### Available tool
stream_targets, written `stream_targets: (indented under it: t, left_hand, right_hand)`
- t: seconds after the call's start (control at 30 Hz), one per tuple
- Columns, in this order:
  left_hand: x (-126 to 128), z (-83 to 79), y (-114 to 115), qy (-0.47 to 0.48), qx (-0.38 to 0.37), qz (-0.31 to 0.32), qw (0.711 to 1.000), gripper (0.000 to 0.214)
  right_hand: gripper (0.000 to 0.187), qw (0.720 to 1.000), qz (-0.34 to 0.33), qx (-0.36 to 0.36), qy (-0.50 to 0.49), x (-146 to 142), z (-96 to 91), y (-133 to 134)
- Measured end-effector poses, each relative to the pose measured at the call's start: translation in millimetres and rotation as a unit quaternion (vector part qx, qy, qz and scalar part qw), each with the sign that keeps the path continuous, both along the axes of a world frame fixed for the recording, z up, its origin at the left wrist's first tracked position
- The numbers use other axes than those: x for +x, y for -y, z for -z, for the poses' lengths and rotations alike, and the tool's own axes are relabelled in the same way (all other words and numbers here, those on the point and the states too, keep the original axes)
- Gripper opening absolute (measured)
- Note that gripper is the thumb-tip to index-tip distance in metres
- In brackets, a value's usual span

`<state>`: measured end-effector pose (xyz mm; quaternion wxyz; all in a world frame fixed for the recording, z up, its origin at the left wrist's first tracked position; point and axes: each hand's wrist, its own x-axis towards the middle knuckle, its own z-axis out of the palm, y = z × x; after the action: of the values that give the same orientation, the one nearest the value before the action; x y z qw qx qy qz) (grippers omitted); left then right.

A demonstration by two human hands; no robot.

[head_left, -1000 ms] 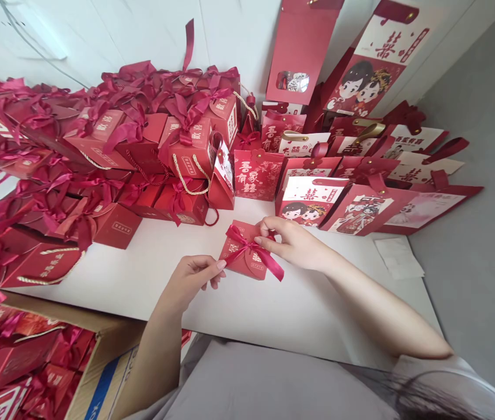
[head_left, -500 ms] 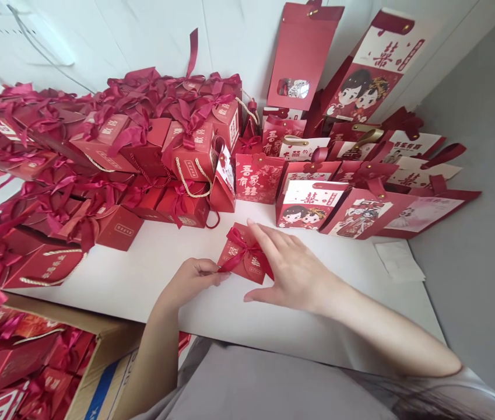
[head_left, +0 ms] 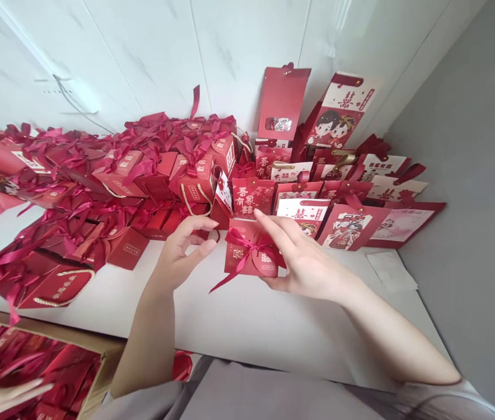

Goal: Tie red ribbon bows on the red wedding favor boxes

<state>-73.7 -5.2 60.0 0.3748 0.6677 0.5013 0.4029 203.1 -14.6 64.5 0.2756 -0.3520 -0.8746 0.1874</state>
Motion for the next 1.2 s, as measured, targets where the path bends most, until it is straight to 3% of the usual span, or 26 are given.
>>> stream_targets:
  t: [0.17,0.33,0.53,0.7,1.07,1.2]
  left_hand:
    - [28,-41.2,-23,0.019,0.001,0.078,0.997,0.033]
    - [45,-63.0,-42,0.035,0.041,0.07,0.996,0.029]
    - [56,-57.2,-61,0.033,0.091,0.061,0.993,0.023]
    - [60,-51.1,-64,0.026,0.073,0.061,0.995,0.025]
    - [51,-53.3,-62,0.006,0.089,0.06,0.994,0.026]
    - [38,-54.4,-66,0.018,0.099,0.09,0.991,0.01]
  right_hand:
    - [0.111,0.996,0.034,0.078,0.0,7,-21.9,-12]
    - [0.109,0.991,0.069,0.116,0.004,6,-37.0,-23]
    - [0.112,0.989,0.086,0.117,0.013,8,-40.8,-31]
    - [0.115,0.993,0.079,0.087,0.032,16,-34.5,-32]
    - [0.109,0.995,0.057,0.086,0.016,18,-35.5,-31]
    - [0.107,0.993,0.059,0.103,0.011,18,-34.9,-32]
